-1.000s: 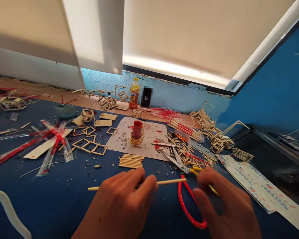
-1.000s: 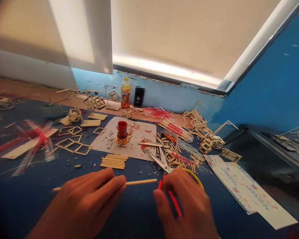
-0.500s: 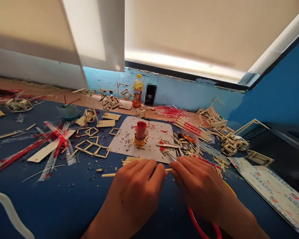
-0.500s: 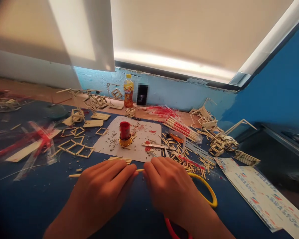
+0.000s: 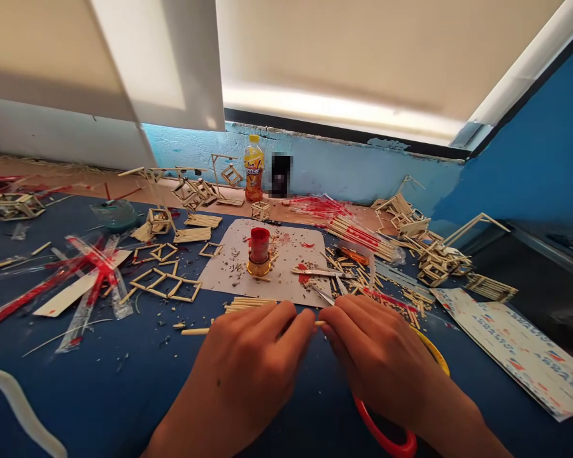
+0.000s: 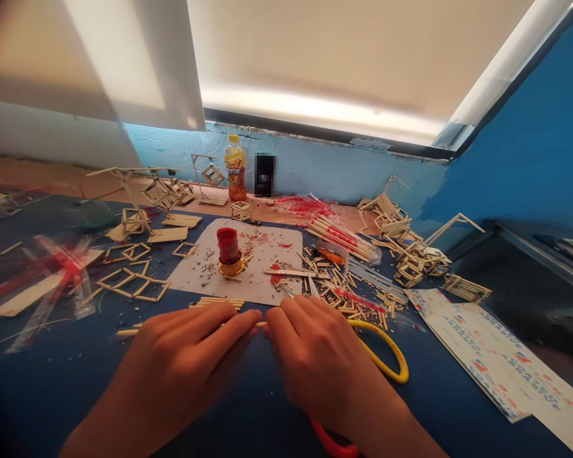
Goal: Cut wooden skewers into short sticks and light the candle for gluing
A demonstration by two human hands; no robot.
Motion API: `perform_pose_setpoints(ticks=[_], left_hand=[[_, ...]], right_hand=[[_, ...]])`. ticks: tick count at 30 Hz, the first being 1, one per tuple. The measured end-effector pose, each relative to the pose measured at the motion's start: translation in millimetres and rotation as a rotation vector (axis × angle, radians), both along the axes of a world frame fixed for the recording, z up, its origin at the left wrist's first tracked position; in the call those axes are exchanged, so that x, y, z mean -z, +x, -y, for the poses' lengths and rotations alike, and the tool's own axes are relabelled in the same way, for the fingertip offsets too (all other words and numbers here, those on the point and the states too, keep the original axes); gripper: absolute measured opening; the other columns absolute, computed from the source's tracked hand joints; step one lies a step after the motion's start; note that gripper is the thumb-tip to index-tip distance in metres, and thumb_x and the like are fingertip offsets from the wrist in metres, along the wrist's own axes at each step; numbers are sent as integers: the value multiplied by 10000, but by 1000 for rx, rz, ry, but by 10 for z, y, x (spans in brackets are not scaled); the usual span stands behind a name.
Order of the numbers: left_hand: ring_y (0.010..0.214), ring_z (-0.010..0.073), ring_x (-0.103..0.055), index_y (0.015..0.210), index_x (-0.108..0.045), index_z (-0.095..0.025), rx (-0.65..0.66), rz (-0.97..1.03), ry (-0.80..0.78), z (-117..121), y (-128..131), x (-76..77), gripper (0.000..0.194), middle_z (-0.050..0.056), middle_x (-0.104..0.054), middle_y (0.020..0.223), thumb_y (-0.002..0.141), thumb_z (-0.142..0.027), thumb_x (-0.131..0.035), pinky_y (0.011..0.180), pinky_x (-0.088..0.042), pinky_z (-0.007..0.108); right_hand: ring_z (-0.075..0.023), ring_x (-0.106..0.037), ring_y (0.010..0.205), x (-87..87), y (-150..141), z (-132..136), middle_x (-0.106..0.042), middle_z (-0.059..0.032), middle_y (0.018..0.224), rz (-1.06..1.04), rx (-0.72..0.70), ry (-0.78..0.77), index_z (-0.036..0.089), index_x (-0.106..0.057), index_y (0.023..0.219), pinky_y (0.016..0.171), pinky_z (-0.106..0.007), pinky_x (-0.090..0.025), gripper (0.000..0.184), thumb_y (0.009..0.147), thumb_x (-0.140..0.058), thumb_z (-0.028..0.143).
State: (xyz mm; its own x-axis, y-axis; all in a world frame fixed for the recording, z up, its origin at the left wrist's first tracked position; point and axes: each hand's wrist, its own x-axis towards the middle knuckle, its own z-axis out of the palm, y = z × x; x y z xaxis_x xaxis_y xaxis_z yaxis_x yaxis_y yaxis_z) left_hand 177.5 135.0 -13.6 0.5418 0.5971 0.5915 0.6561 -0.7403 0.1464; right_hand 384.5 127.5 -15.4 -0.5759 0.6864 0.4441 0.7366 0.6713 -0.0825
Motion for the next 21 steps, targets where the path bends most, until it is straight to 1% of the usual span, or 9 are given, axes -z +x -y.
perform_pose_setpoints(ticks=[3,5,7,9,12,17,21], left_hand=[[604,189,-595,863,-615,-212,21,-45,-33,-5,19,3,209,-23,-620,731,994,-81,-521,565,-374,342],[613,194,-606,854,-612,-214,21,-30,5,-2,29,12,227,-20,-627,732,1004,-89,-496,566,-383,345],[615,191,-616,888,-629,-211,23,-4,38,11,34,25,243,-19,-638,741,1011,-87,-459,568,-389,344],[609,187,-617,919,-643,-211,10,-2,39,36,35,42,255,-24,-633,734,1003,-73,-445,567,-391,340],[583,179,-596,908,-642,-216,-20,-26,16,82,37,72,265,-33,-597,698,979,-40,-456,551,-367,335],[558,171,-542,870,-617,-225,-52,-1,3,124,41,133,237,-38,-553,677,999,-75,-486,541,-330,333],[553,171,-535,883,-633,-225,-50,16,-15,132,31,187,238,-38,-556,675,1005,-87,-482,537,-319,337]], right_hand=[[-195,-426,670,46,-11,24,-523,-16,738,21,36,38,197,-540,815,651,-349,-265,276,1060,-434,128],[-193,-425,670,93,-26,39,-516,-14,732,0,59,54,199,-535,808,653,-347,-267,275,1043,-438,93],[-186,-423,663,147,-44,58,-510,-11,726,-44,76,68,201,-525,798,653,-339,-277,287,1032,-429,66],[-181,-427,658,199,-61,82,-513,-9,722,-86,88,78,204,-514,790,653,-328,-289,291,1025,-429,56],[-174,-446,654,258,-78,117,-517,-2,713,-110,95,63,208,-493,783,653,-321,-299,286,1024,-444,63],[-176,-442,651,305,-92,142,-507,-3,711,-108,92,60,210,-474,776,642,-329,-291,292,1028,-431,70],[-181,-444,667,318,-107,134,-519,-12,725,-116,84,65,208,-477,776,639,-331,-288,301,1039,-412,77]])
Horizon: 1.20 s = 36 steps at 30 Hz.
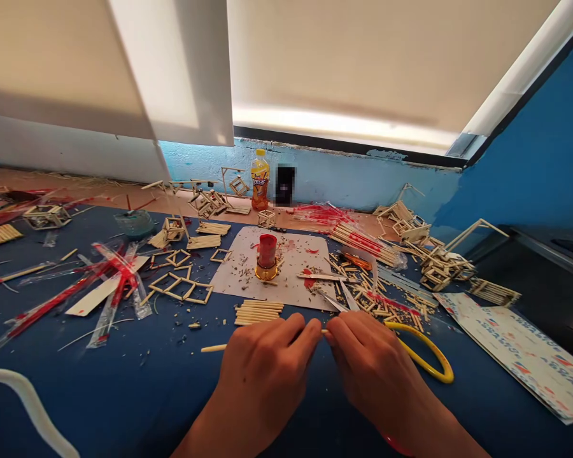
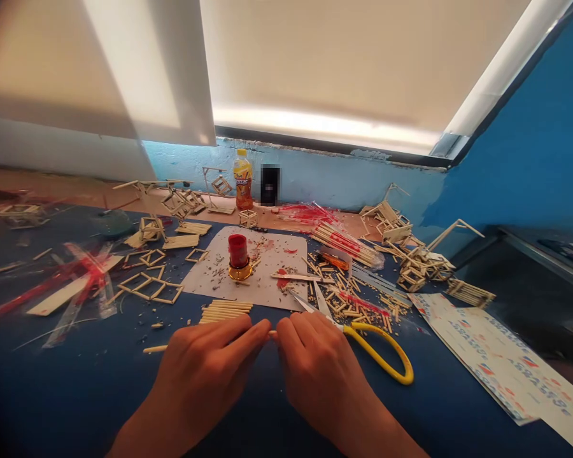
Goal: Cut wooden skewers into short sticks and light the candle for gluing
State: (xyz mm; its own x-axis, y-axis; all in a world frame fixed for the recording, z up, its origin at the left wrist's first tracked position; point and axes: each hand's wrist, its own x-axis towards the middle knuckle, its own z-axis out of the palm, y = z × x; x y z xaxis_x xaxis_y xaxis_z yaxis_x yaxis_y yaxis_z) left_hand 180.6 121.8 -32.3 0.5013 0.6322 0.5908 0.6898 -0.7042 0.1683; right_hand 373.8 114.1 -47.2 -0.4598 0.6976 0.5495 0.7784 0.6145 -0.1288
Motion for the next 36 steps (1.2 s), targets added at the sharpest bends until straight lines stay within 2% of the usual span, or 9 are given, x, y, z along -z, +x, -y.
perform_pose_setpoints(ticks=[10,13,15,17,21,26,36], left_hand=[[527,166,-544,906,-673,-216,15,45,9,-1,2,42,283,-37,-580,654,1034,-108,-445,498,-317,334],[535,168,-529,874,-656,-216,57,43,8,-5,-14,-4,290,-37,-569,655,1051,-129,-445,510,-332,333],[589,170,-566,935,-671,-208,89,59,25,-6,-21,-52,255,-29,-611,705,1067,-166,-457,550,-376,327],[649,177,-616,990,-681,-200,87,102,41,-7,-23,-101,211,-17,-660,766,1069,-197,-485,593,-417,325],[646,177,-629,906,-679,-193,55,146,39,4,-36,-154,218,-7,-678,775,1055,-186,-521,585,-415,326],[643,165,-625,912,-680,-177,41,132,68,50,-65,-138,232,5,-688,806,1066,-191,-508,566,-396,325],[636,176,-560,915,-624,-197,50,101,38,90,-55,-94,131,-17,-607,752,1000,-104,-590,596,-382,336]], right_hand=[[-179,-421,660,66,27,33,-504,-9,729,28,12,-55,208,-471,775,635,-331,-277,302,1021,-411,43],[-173,-412,646,-1,77,20,-491,-3,713,35,-52,-35,202,-485,772,625,-334,-264,306,1035,-427,55],[-172,-405,644,-90,117,2,-484,2,708,44,-95,-10,194,-518,799,630,-333,-266,278,1046,-458,81],[-177,-407,653,-192,146,-12,-489,3,715,53,-97,20,187,-560,858,647,-333,-283,228,1050,-476,95],[-185,-469,690,-333,136,-2,-551,-10,759,41,-82,-28,179,-606,953,684,-339,-326,187,1071,-464,146],[-186,-523,705,-367,86,63,-596,-18,790,27,-77,-160,180,-630,962,673,-340,-341,215,1082,-452,181],[-184,-463,677,-345,51,75,-549,-16,748,50,-74,-130,173,-607,892,654,-347,-298,234,1068,-452,158]])
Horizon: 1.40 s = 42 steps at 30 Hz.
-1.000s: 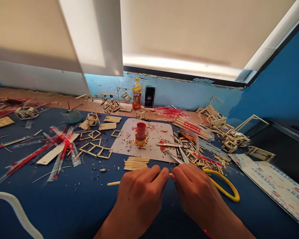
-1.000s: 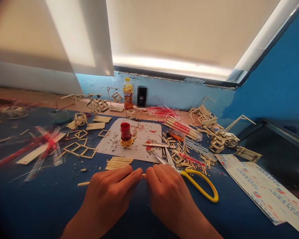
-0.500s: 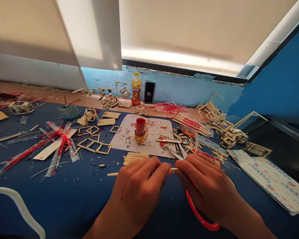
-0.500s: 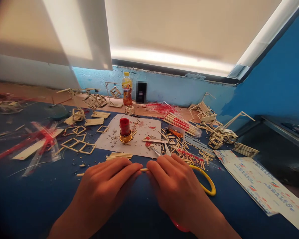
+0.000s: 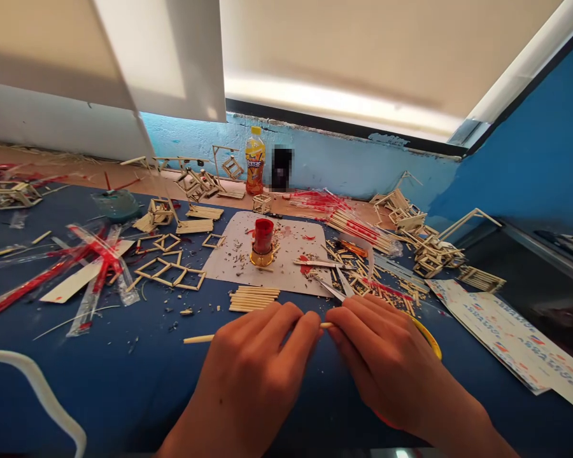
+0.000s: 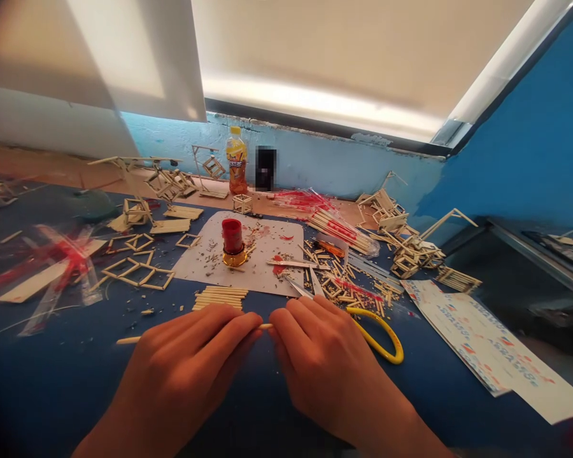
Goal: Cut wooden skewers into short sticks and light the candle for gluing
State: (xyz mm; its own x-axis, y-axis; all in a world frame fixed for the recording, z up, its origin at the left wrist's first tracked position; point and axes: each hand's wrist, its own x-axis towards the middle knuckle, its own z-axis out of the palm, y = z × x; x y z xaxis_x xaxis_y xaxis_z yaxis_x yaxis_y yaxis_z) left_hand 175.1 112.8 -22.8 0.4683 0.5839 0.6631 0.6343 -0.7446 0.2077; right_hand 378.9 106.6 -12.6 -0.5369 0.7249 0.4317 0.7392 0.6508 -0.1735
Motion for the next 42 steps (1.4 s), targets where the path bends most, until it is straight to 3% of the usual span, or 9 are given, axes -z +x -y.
perform_pose_setpoints(ticks=[9,20,30,42], left_hand=[[633,187,-559,890,-608,-195,-8,-9,25,23,13,-17,152,-21,-614,736,981,-73,-593,603,-367,358],[595,180,-576,928,-624,-191,-5,-24,4,37,28,-2,129,-28,-609,728,998,-96,-572,560,-371,350],[559,168,-579,928,-633,-159,35,40,44,32,66,25,203,-8,-606,709,1040,-99,-474,495,-395,330],[508,147,-529,946,-672,-131,58,77,9,123,105,67,183,-14,-577,649,1019,-85,-511,454,-385,293]], right_hand=[[-186,-403,667,48,29,29,-498,-11,726,50,-6,50,184,-559,842,664,-349,-291,232,1040,-472,100],[-190,-431,685,54,33,43,-506,-21,752,27,-28,41,153,-586,940,659,-347,-311,176,1030,-461,68],[-180,-389,655,151,-72,81,-474,-20,709,-80,18,172,161,-565,842,619,-347,-290,229,1002,-485,17],[-175,-362,656,221,-42,148,-457,-13,710,-101,-9,142,164,-546,850,628,-349,-287,226,1001,-479,10]])
